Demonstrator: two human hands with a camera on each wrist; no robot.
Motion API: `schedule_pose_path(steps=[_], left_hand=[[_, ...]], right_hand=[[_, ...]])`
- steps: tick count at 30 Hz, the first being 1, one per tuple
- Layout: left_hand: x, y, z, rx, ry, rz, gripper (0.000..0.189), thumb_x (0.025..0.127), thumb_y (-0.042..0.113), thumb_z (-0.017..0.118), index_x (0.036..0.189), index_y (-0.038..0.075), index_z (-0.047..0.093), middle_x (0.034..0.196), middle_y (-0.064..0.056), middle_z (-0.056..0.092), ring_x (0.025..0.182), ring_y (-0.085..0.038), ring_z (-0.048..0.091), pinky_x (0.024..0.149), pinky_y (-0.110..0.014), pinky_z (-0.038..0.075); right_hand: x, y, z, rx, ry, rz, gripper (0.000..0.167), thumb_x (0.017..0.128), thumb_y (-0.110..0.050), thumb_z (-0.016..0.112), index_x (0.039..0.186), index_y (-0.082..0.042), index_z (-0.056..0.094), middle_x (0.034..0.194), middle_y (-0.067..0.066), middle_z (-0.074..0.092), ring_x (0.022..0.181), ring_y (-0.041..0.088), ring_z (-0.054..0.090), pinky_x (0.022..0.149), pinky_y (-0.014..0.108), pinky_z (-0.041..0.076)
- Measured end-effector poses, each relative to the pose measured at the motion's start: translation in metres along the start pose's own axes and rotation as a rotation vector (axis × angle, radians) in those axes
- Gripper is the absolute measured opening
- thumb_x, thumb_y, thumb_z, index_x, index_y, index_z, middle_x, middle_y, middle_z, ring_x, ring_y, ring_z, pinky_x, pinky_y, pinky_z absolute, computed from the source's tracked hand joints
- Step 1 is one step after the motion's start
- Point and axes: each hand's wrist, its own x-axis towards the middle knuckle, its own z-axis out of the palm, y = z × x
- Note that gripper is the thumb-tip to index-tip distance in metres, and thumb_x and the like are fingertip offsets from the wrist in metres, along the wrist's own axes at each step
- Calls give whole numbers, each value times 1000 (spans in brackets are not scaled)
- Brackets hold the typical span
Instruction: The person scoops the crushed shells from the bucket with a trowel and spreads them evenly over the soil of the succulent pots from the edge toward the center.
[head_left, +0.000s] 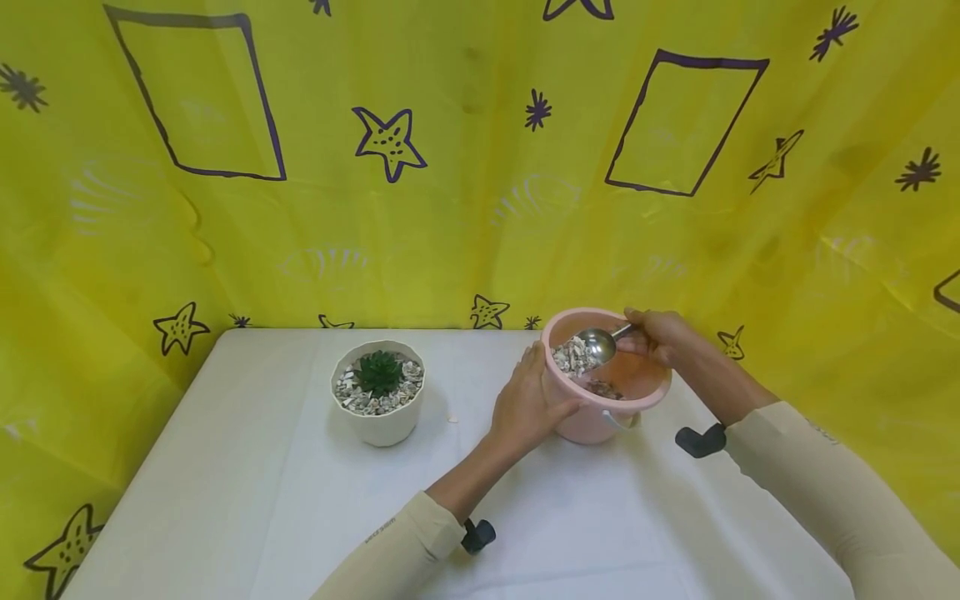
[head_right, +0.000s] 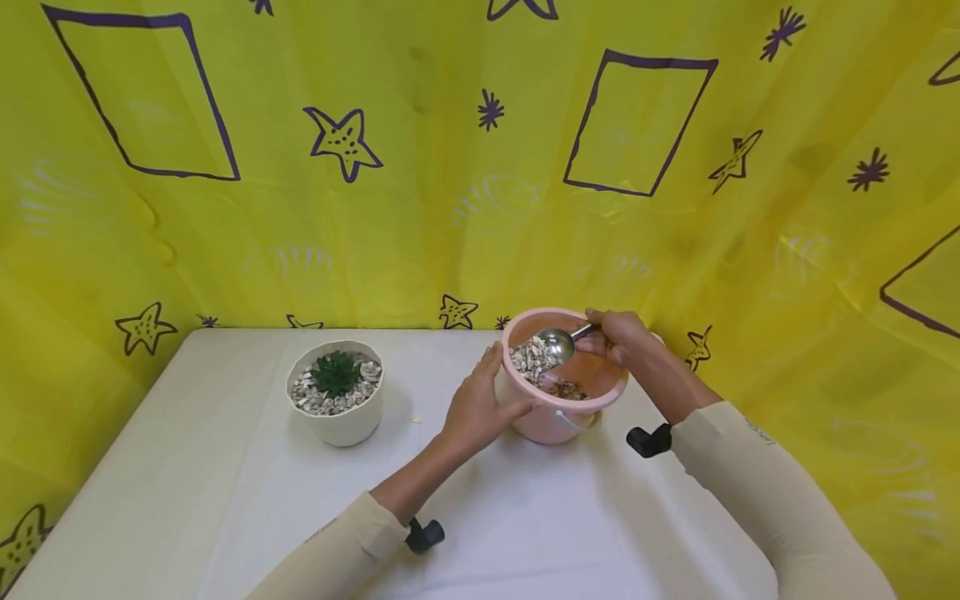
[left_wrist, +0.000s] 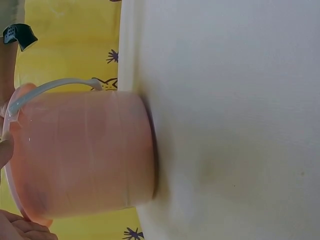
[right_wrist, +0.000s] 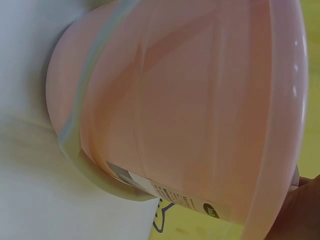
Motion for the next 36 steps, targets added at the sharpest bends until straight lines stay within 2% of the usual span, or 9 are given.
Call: schedule_pose_path(steps=[11,19,29,36], left_hand=[[0,1,-1,1,-4,0,106,88,43,86,165,1,27,168,-15,34,153,-33,34,118,-49,38],[1,1,0,-28,-10,-5,106,88,42,86,166,4,26,169,-14,32,154,-33,33,118,-50,37],[0,0,1,-37,-11,5,106,88,42,86,166,3,25,168,-16,32,154,-34,32,118,-52,36],[1,0,2,-31,-18,-8,105,89,44,85,166,3,26,169,-13,30,154,-33,31,119,-51,35]], right_hand=[[-2,-2,2,15,7,-3,43,114,-19,44,85,5,63,65,16,71,56,23,75,60,30,63],[-5,-6,-1,70,-16,14,45,115,-20,41,84,4,64,66,18,71,57,25,75,62,30,63],[-4,-6,-10,92,22,37,48,115,-22,41,82,2,67,71,18,72,61,25,76,65,31,63],[-5,-8,-16,181,7,78,46,114,-22,43,84,3,67,75,19,73,66,28,77,72,33,63]])
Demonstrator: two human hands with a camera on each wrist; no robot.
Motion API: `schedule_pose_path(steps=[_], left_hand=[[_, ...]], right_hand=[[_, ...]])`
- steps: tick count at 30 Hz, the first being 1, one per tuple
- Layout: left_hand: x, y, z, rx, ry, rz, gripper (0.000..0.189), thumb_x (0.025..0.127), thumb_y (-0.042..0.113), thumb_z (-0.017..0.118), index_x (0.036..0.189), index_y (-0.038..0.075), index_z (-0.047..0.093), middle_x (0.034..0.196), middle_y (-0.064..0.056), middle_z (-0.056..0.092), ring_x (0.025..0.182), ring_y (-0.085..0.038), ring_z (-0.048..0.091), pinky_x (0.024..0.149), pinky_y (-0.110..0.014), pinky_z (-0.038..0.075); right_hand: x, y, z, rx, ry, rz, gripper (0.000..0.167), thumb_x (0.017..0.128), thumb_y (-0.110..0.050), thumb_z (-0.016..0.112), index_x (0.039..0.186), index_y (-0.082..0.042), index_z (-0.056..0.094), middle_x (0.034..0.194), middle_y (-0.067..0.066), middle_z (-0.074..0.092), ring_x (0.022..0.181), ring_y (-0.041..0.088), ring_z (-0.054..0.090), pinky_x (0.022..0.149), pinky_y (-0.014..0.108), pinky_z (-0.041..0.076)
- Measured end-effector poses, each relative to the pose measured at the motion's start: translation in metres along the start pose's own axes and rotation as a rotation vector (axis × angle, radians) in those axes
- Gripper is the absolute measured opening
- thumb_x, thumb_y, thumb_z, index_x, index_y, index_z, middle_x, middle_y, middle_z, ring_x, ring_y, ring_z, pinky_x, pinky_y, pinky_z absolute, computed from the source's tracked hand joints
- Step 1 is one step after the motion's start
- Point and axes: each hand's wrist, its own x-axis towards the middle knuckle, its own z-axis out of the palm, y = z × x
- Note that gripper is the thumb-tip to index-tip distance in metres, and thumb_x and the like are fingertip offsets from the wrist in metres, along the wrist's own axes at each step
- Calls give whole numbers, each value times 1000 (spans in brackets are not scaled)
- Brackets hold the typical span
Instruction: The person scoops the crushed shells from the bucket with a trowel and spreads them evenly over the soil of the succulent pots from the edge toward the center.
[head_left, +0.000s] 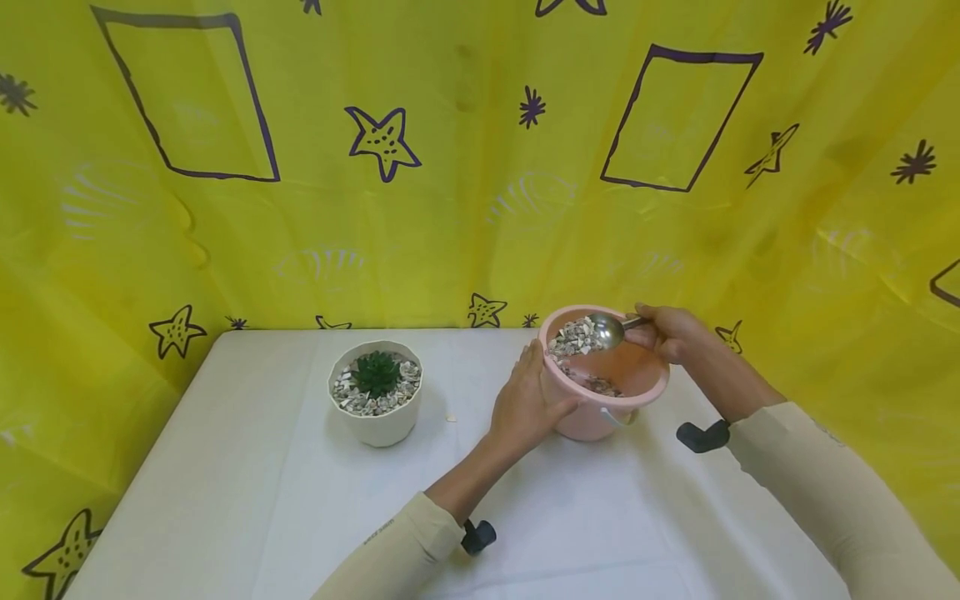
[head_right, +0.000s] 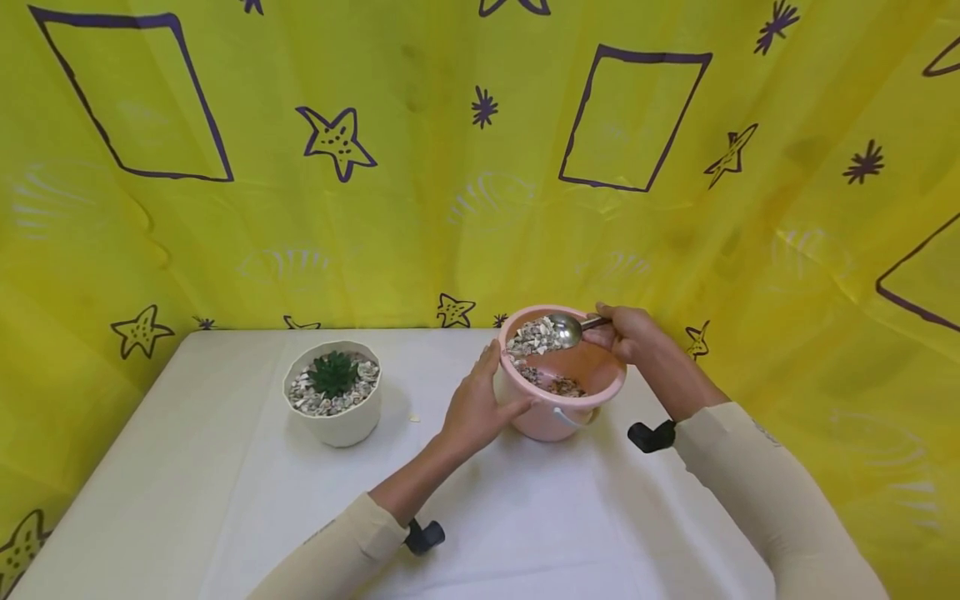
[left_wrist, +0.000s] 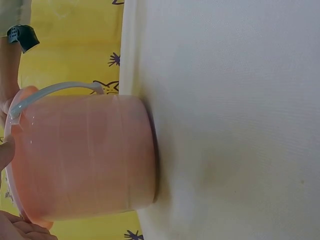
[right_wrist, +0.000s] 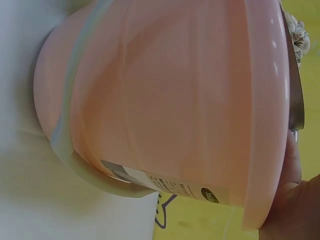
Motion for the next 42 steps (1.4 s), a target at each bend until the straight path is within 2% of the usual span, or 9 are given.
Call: schedule_pose_path(steps=[6,9,14,17,21,25,29,36,42], left_hand=[[0,1,1,-34,-3,-10,105,89,44,85,168,10,25,170,-11,31,155,-31,29,118,-54,35],[0,1,1,-14,-9,-13,106,89,46,84,168,11,23,170,-10,30,156,-30,29,118,-54,36],[2,0,2,153,-30,-2,109,90,57,79,168,7,20,170,-11,32,155,-30,32,117,-48,40],[4,1,3,272,-45,20,110,91,62,73,167,2,21,169,-13,33,155,-30,30,121,-43,34],[5,3,1,386,-58,40,107,94,65,68,166,0,23,169,-15,32,157,-30,25,126,-39,20],[4,5,-1,445,-56,52,105,95,67,65,166,0,24,168,-15,33,157,-29,26,127,-39,19],[3,5,-1,438,-44,59,106,95,67,65,165,-2,24,168,-16,34,156,-30,28,126,-39,21],[-3,3,3,348,-36,35,108,94,63,69,165,-3,20,167,-19,33,155,-33,31,126,-39,22],[-7,8,-3,334,-31,9,106,94,60,72,164,-3,23,167,-20,33,155,-34,29,126,-41,22]], right_hand=[[-2,-1,-7,105,3,40,41,113,-21,47,86,3,66,77,19,73,69,30,78,73,34,63],[-3,-2,-11,167,21,55,36,112,-20,51,88,2,66,80,18,74,72,32,78,76,35,63],[-4,-3,-18,228,-23,67,38,111,-21,51,87,5,66,81,20,73,73,32,78,78,33,63],[-4,-3,-21,272,-60,74,40,112,-21,48,88,7,64,82,23,73,74,34,78,80,32,62],[-4,-4,-20,308,-60,85,38,111,-20,49,89,7,63,85,25,73,76,36,78,82,33,62],[-4,-4,-17,306,-41,86,37,111,-20,51,89,7,64,84,23,73,76,34,78,81,32,62],[-6,-5,-15,323,-36,79,36,111,-20,52,89,6,63,83,23,73,76,34,78,81,33,62],[-4,-4,-6,354,-53,79,34,111,-19,52,90,6,63,83,23,74,75,35,78,81,34,62],[-2,-8,8,347,-70,70,36,111,-20,50,90,7,63,83,25,73,74,37,77,80,34,62]])
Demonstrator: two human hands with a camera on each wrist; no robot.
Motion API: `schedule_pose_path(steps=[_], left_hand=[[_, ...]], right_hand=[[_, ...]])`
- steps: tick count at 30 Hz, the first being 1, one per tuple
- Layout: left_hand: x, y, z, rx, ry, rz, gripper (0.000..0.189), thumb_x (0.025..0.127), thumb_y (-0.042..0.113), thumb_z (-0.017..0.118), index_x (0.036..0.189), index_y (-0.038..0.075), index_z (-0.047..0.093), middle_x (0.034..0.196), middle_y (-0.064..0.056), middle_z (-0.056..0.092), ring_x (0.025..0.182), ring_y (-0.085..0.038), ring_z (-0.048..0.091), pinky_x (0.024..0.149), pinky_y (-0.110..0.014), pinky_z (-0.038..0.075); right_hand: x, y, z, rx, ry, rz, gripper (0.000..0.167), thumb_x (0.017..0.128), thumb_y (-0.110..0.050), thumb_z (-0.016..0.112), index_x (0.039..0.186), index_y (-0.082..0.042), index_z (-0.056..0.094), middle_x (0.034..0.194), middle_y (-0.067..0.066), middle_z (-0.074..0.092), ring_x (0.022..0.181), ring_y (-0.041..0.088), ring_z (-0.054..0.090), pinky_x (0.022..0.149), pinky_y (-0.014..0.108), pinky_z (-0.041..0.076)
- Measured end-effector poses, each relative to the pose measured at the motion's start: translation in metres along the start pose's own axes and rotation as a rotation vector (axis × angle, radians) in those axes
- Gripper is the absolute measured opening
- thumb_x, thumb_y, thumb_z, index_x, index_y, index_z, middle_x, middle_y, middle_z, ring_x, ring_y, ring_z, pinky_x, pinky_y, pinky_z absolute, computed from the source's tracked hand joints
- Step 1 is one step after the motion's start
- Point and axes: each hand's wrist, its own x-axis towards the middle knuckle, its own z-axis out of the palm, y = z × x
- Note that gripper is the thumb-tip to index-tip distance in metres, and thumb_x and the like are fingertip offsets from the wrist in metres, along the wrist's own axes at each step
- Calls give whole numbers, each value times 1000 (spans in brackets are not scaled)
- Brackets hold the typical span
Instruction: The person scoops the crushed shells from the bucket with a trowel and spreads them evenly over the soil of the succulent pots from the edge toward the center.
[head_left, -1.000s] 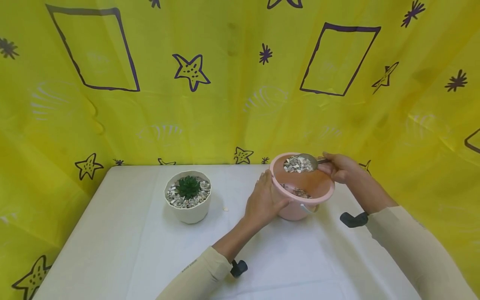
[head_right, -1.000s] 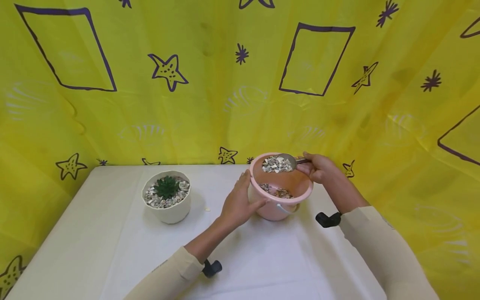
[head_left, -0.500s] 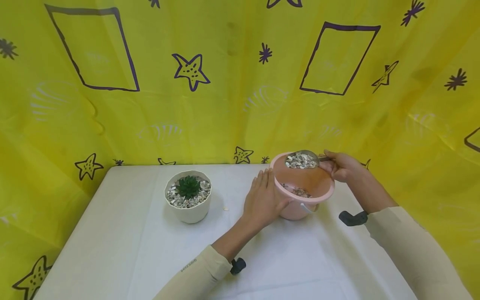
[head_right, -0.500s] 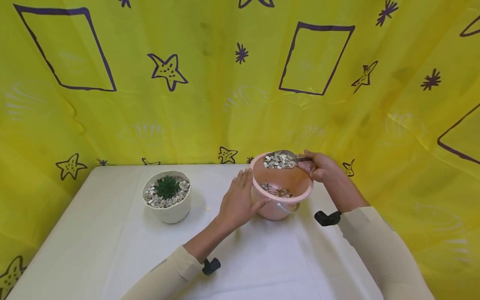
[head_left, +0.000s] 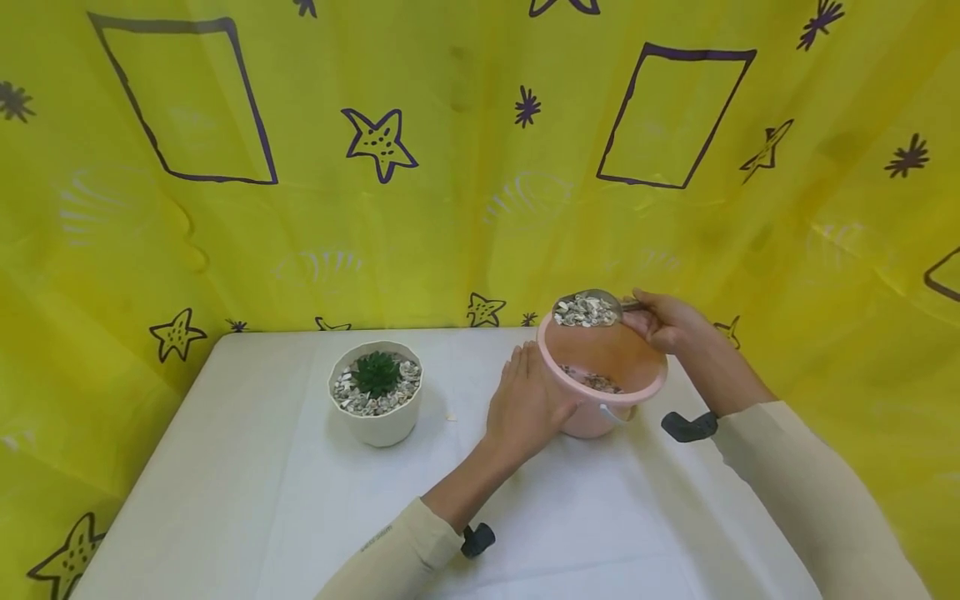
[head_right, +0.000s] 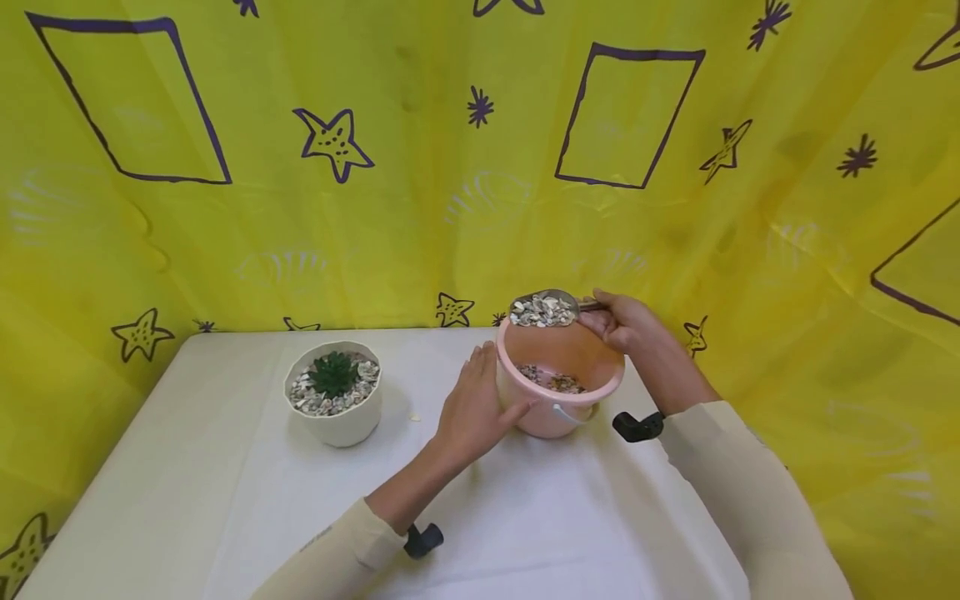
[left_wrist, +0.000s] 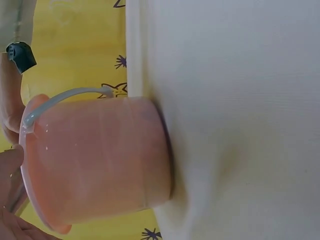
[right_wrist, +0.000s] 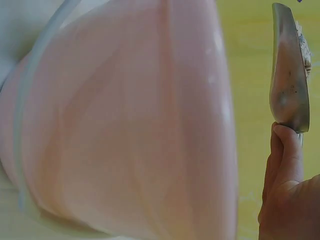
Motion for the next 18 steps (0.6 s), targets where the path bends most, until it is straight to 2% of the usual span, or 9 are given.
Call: schedule_pose_path(steps=[5,10,13,18], left_hand=[[-3,-1,-11,-53,25,-39,104,94,56,74,162,-6,27,167,-21,33,156,-34,28,126,-41,23],[-9,-7,-23,-116,24,-83,103,94,56,74,164,-4,27,169,-20,31,157,-34,25,124,-45,26],[-13,-12,-29,-120,46,-102,103,94,56,75,163,-3,28,168,-20,31,156,-36,26,122,-48,30],[-20,-24,-40,-111,81,-142,103,93,55,76,163,-2,28,169,-19,31,156,-37,27,120,-51,34]], right_hand=[[1,3,20,1,-23,-11,33,111,-19,49,95,7,60,84,26,73,74,38,77,81,36,62],[6,10,39,-66,-56,-13,34,113,-20,46,98,7,60,81,25,72,71,36,77,76,36,63],[10,15,48,-107,-76,-15,40,113,-21,43,93,8,62,79,24,71,68,34,77,72,35,64],[18,24,62,-151,-95,-10,40,114,-22,42,95,6,62,77,23,70,66,32,77,70,34,64]])
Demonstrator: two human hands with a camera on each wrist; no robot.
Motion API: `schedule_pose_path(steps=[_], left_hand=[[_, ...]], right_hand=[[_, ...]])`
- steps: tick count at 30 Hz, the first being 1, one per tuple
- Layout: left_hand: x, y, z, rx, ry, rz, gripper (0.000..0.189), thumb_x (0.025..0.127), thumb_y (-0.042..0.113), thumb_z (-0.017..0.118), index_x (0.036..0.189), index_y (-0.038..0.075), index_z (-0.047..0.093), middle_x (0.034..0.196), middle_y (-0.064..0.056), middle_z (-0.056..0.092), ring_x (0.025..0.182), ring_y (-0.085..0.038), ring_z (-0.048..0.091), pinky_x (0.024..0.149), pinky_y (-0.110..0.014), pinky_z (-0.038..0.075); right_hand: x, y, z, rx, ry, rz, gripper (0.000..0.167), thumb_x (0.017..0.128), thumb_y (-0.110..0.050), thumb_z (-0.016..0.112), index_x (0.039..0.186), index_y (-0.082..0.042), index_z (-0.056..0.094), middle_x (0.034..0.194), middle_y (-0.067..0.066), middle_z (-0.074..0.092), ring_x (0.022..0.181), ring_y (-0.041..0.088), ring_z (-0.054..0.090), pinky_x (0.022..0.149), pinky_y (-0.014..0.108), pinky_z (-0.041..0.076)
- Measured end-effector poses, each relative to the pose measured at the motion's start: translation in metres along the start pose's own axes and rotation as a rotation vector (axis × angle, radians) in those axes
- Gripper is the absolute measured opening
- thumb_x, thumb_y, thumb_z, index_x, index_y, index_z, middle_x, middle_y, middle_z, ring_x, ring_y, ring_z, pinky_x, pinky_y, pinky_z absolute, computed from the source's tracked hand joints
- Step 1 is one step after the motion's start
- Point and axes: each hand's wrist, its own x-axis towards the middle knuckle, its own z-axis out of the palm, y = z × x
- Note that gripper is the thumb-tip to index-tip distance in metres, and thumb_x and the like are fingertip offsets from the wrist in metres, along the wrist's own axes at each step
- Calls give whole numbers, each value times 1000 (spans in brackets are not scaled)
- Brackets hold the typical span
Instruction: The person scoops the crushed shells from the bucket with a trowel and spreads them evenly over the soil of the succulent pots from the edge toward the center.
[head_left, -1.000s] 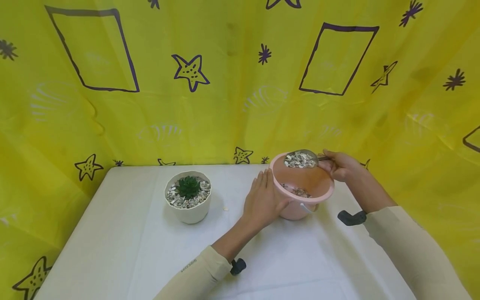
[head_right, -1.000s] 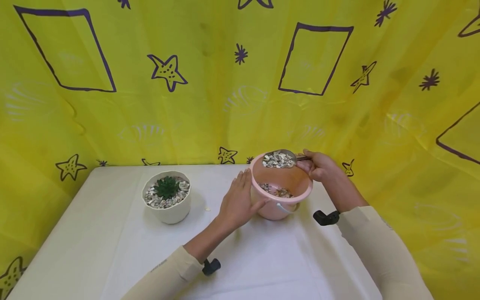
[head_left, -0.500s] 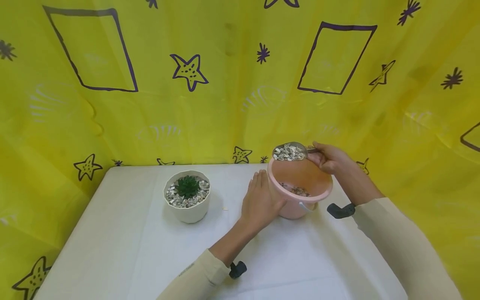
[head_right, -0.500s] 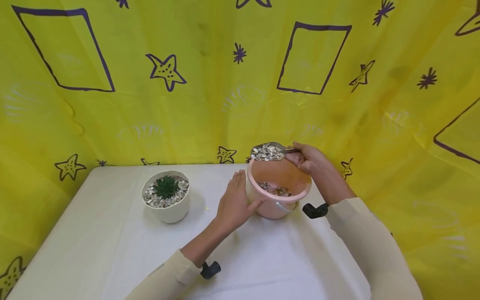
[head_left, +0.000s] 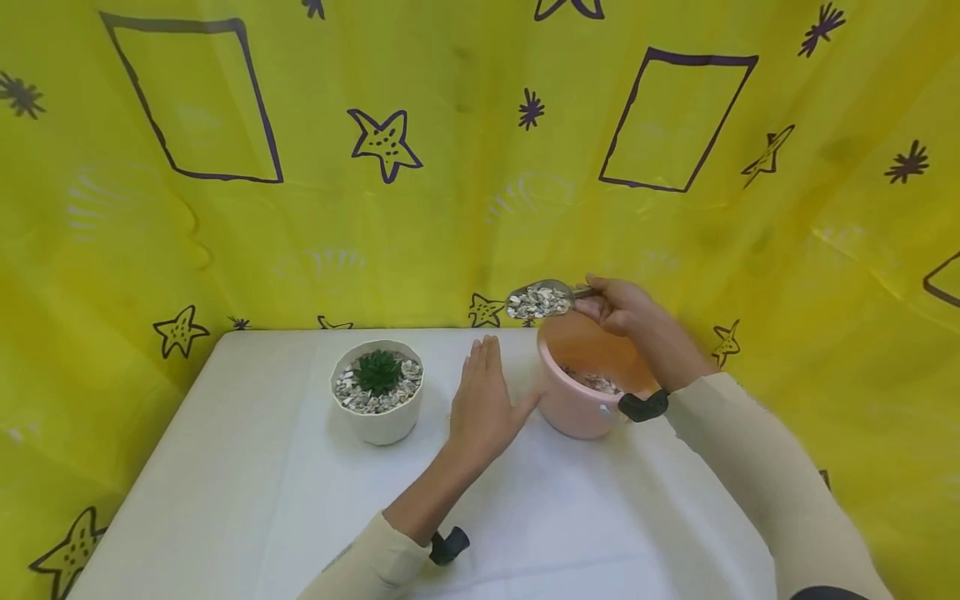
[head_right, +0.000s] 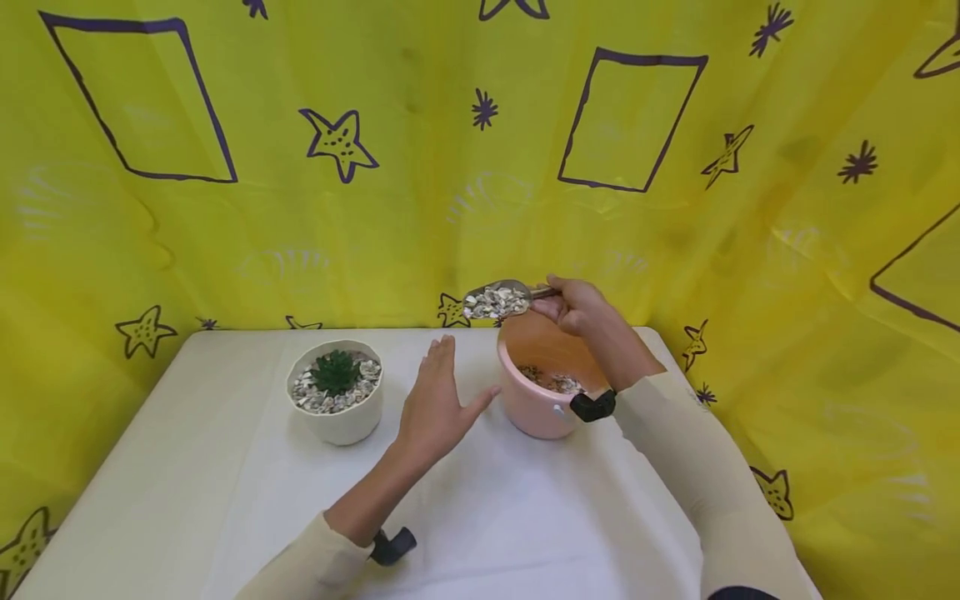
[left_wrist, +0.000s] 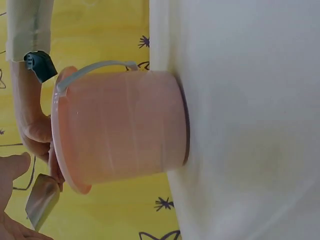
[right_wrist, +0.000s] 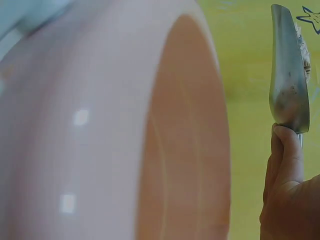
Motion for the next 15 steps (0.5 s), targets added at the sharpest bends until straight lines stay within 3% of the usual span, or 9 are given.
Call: schedule_pose_path(steps=[4,9,15], left_hand=[[-3,-11,-9,14,33,-9,103,93,55,76,163,-3,28,169,-19,30,157,-36,24,123,-49,30],[-6,-26,-19,41,120,-4,105,92,57,77,162,-4,29,168,-21,32,157,-37,24,124,-50,27],[-11,-41,-33,23,225,-1,106,89,54,81,160,-8,31,165,-26,35,155,-41,26,122,-57,29]], right_hand=[[8,5,9,-16,-13,8,42,114,-22,41,92,7,63,77,23,70,65,32,76,69,33,64],[15,11,18,-25,-17,14,45,114,-21,40,88,7,62,76,24,70,62,33,76,65,33,64],[21,21,34,-47,1,6,37,114,-20,42,96,8,59,74,25,70,62,34,75,65,34,64]])
